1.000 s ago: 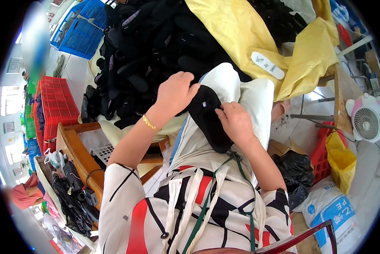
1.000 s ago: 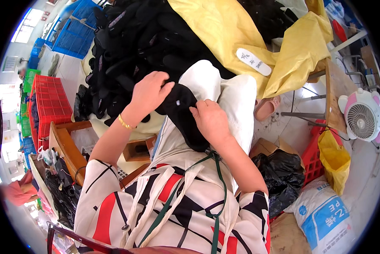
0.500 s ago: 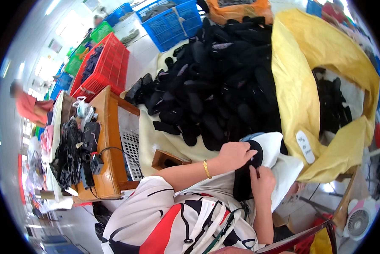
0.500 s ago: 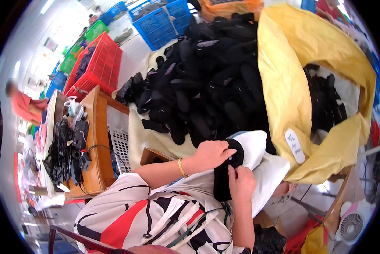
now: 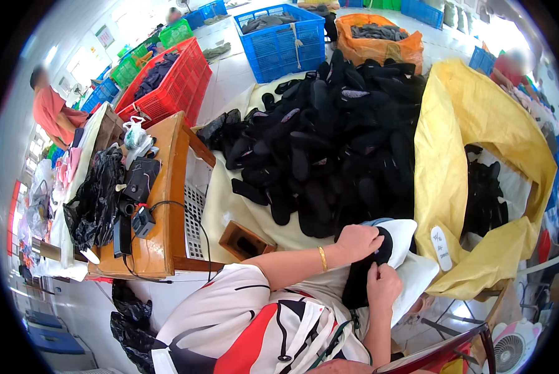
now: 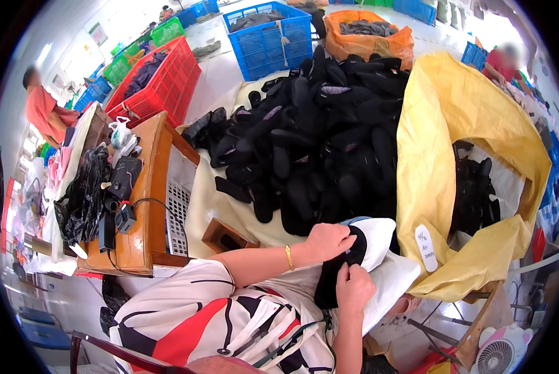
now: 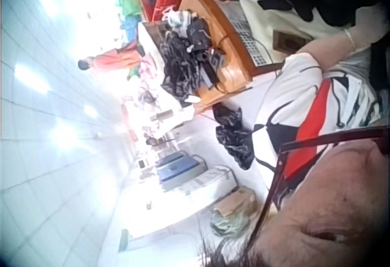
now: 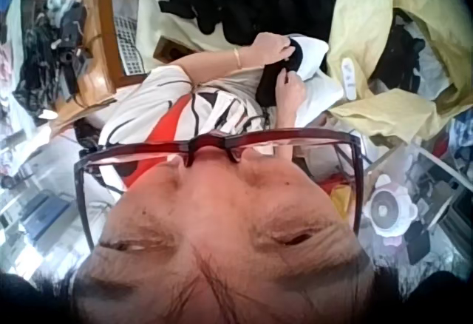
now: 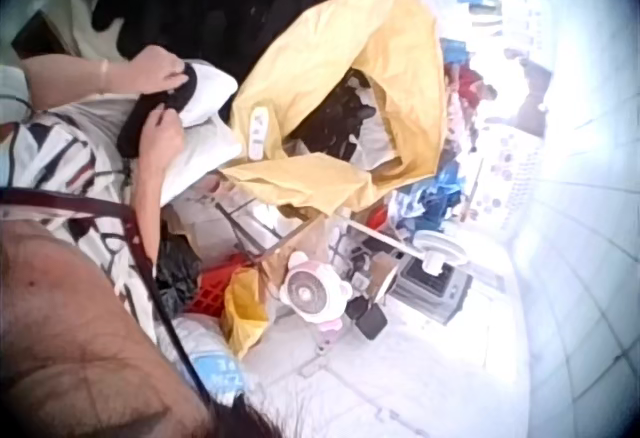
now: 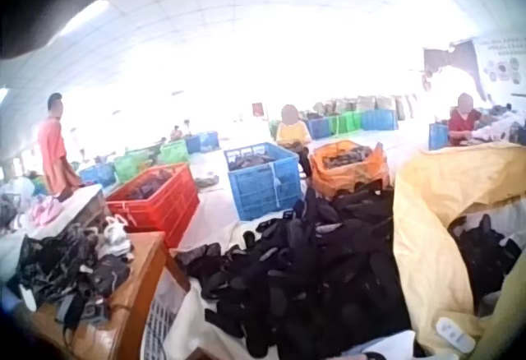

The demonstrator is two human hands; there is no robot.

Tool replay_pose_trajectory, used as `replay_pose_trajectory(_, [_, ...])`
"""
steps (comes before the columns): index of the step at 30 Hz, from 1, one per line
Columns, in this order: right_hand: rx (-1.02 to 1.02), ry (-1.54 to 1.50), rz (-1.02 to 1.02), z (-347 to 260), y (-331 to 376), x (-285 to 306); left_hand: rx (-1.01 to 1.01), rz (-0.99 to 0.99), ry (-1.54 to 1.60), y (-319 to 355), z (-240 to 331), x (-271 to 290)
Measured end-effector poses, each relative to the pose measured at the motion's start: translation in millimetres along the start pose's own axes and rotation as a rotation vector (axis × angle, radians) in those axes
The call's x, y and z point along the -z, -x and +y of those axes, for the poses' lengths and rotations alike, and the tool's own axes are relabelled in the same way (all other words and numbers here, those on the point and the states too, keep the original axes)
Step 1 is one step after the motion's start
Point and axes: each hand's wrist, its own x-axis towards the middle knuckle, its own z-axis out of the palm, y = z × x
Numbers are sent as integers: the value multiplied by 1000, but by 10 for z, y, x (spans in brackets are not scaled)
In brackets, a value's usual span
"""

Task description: The person sits on the floor and sews a black slipper using a needle and thread. They repeatedly insert the needle into the slipper's sole and pull the thread through to secure the material.

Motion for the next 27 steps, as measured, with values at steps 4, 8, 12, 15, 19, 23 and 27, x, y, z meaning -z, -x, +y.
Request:
replay_pose_trajectory(4, [4, -5, -21, -34, 72, -43, -120, 90, 9, 14, -111, -47])
replay_pose_trajectory(8, [-25, -47, -13, -94, 216, -4, -201, 129, 51, -23, -261, -113])
replay_pose_trajectory(12, [-154, -128, -33, -49, 276, 88, -392, 22, -85, -53, -224, -100])
replay_pose_trajectory(15, [-288, -328, -230, -102, 184, 283, -377, -10, -43, -41, -261, -43])
replay_pose_trajectory(19, [-321, -629, -218, 15, 258, 334, -361, 7, -21, -165, 7, 113])
replay_pose_trajectory(23, [-304, -624, -207, -2, 367, 177, -287, -311, -1, -248, 354, 270])
replay_pose_trajectory(27, [-195, -567, -144, -49, 422, 44, -319, -452, -314, -199, 546, 236])
